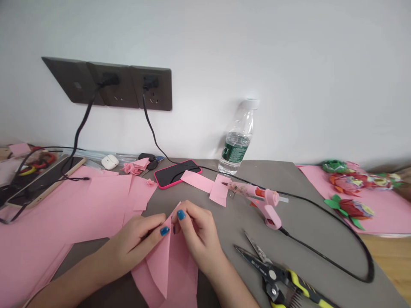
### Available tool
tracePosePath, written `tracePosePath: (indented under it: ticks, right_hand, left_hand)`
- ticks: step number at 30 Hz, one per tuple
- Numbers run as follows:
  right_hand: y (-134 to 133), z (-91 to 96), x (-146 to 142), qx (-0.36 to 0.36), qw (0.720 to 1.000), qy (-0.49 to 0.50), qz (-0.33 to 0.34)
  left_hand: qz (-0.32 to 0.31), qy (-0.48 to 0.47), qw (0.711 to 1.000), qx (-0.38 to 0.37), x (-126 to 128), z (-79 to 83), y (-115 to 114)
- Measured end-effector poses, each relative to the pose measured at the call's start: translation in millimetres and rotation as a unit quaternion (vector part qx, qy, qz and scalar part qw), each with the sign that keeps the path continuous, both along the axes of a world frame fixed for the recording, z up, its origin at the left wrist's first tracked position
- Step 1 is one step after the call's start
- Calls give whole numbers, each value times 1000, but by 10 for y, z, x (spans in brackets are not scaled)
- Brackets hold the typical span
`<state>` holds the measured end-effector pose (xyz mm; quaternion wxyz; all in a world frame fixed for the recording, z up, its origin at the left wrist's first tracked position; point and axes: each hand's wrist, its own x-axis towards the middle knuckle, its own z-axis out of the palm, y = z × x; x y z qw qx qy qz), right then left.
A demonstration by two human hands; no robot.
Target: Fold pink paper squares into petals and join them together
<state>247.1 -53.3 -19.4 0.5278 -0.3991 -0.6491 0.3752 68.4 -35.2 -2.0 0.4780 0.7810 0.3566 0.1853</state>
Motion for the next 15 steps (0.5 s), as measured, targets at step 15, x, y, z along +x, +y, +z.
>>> tracePosePath:
  ticks: [15]
  right_hand:
    - [-5, -67, -1, -36, 999, 9, 17]
  left_hand:
    - [78, -75, 993, -55, 34, 16, 12]
